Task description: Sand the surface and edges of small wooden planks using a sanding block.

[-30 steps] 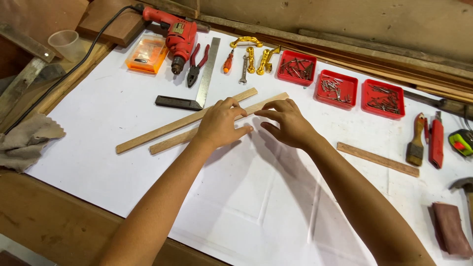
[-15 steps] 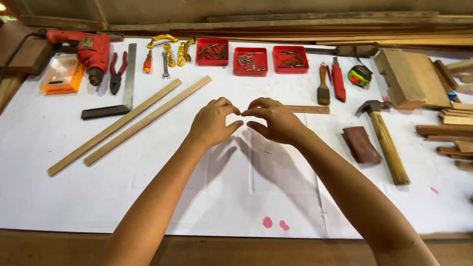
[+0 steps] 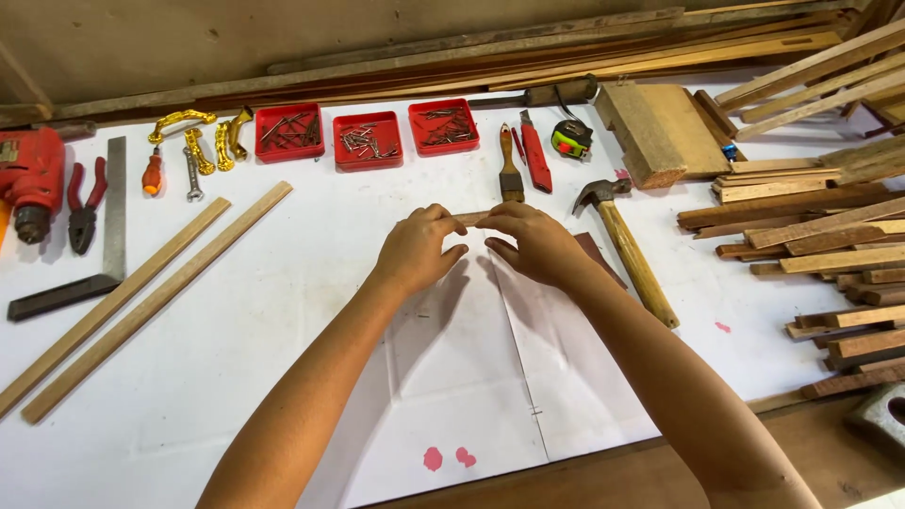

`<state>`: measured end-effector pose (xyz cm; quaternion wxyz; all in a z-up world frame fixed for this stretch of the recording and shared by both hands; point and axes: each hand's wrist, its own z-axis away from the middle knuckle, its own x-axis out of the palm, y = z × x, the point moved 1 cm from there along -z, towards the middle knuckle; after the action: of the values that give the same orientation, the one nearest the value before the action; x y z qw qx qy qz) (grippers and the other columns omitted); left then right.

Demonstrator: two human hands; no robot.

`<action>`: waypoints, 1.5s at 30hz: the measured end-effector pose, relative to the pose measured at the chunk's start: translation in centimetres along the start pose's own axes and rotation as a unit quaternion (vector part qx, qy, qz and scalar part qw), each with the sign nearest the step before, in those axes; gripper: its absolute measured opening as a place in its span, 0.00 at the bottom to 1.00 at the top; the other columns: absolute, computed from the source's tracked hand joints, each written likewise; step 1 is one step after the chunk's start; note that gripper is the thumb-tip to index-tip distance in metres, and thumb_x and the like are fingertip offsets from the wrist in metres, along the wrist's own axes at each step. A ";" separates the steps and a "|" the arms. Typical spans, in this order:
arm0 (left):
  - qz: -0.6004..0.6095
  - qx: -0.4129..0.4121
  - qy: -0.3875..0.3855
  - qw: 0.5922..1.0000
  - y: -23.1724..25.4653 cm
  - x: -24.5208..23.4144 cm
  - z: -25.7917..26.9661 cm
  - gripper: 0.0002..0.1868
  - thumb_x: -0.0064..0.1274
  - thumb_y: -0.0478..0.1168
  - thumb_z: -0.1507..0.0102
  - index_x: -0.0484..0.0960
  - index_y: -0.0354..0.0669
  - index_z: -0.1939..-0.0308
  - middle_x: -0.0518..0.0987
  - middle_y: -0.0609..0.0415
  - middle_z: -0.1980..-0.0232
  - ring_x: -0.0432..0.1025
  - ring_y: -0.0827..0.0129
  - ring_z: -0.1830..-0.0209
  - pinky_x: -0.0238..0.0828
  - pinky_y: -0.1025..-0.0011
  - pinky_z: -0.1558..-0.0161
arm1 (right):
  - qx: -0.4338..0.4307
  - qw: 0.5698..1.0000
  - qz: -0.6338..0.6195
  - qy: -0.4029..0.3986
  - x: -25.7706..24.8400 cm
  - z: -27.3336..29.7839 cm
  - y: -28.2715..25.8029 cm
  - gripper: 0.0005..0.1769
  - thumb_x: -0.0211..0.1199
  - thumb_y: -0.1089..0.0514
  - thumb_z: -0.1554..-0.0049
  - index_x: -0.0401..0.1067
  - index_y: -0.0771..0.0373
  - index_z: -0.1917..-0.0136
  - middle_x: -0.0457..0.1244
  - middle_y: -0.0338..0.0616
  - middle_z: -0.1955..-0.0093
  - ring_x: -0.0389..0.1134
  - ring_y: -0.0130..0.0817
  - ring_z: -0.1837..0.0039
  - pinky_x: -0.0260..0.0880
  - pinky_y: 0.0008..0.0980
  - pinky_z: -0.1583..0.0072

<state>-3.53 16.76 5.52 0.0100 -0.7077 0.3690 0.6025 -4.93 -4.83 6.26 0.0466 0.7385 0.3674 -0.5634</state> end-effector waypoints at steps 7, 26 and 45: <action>-0.042 0.021 -0.027 0.999 -2.7 2.4 -5.0 0.15 0.65 0.48 0.43 0.88 0.50 0.54 0.80 0.56 0.51 0.74 0.61 0.47 0.75 0.61 0.46 | 0.033 0.999 0.001 -0.029 0.8 -1.9 4.3 0.15 0.64 0.56 0.42 0.78 0.58 0.41 0.70 0.43 0.39 0.72 0.44 0.42 0.73 0.40 0.42; -0.070 0.020 -0.131 0.989 -4.0 3.4 -8.2 0.11 0.63 0.48 0.42 0.89 0.46 0.64 0.83 0.55 0.60 0.77 0.62 0.56 0.76 0.60 0.51 | -0.051 0.996 0.060 -0.049 2.1 -4.2 6.9 0.11 0.68 0.55 0.44 0.81 0.62 0.50 0.71 0.46 0.52 0.72 0.47 0.52 0.73 0.42 0.50; -0.008 0.004 -0.125 0.992 1.1 1.5 0.3 0.10 0.60 0.46 0.42 0.89 0.46 0.62 0.82 0.53 0.58 0.77 0.59 0.57 0.77 0.60 0.53 | -0.024 0.993 0.080 -0.086 -0.8 2.7 -1.1 0.12 0.64 0.53 0.42 0.81 0.57 0.47 0.71 0.42 0.51 0.70 0.43 0.48 0.70 0.42 0.45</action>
<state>-4.35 15.31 4.64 0.0636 -0.6297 0.3613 0.6848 -7.79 -5.73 6.31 0.1409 0.7126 0.3157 -0.6105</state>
